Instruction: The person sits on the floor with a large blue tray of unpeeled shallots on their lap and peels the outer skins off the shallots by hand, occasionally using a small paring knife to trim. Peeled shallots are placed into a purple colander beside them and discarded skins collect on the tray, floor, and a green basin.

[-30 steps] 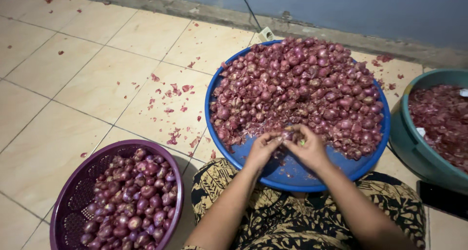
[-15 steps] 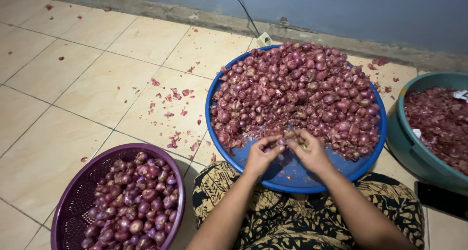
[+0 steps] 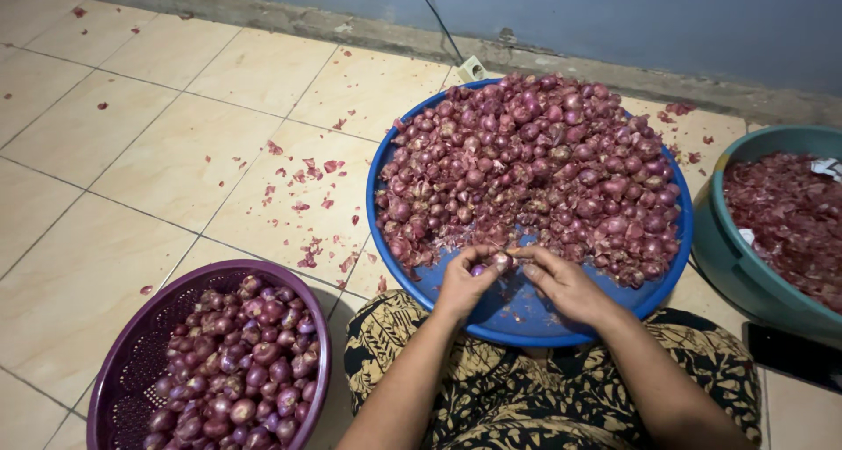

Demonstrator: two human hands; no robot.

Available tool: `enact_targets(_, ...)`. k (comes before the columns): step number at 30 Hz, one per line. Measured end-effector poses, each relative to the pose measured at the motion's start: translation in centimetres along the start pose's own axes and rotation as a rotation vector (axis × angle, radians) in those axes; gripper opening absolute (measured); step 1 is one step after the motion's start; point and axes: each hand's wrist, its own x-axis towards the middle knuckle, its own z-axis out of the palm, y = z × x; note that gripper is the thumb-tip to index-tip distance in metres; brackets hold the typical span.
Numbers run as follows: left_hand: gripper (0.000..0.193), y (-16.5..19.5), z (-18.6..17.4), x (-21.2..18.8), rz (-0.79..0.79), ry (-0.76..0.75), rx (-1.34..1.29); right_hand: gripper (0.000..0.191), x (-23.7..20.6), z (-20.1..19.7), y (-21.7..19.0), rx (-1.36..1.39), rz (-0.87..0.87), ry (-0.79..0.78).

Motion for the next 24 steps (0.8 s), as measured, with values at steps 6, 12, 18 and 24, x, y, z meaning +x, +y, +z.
enact_targets(6,0.034,1.6,0.1,-0.3,-0.025,-0.022,-0.076,0.044,-0.1,0.7,0.3,0.072,0.045,0.007)
enact_targets(12,0.029,1.8,-0.4,0.2,-0.183,0.042,-0.344,0.044,0.2,1.8,1.0,-0.017,0.103,0.053)
enact_targets(18,0.029,1.2,-1.0,0.0,-0.145,0.017,-0.422,0.040,0.1,3.2,0.1,-0.135,-0.302,0.199)
enact_targets(24,0.027,0.3,-0.9,0.2,0.014,0.054,-0.392,0.047,-0.2,2.8,-0.9,-0.081,-0.057,0.117)
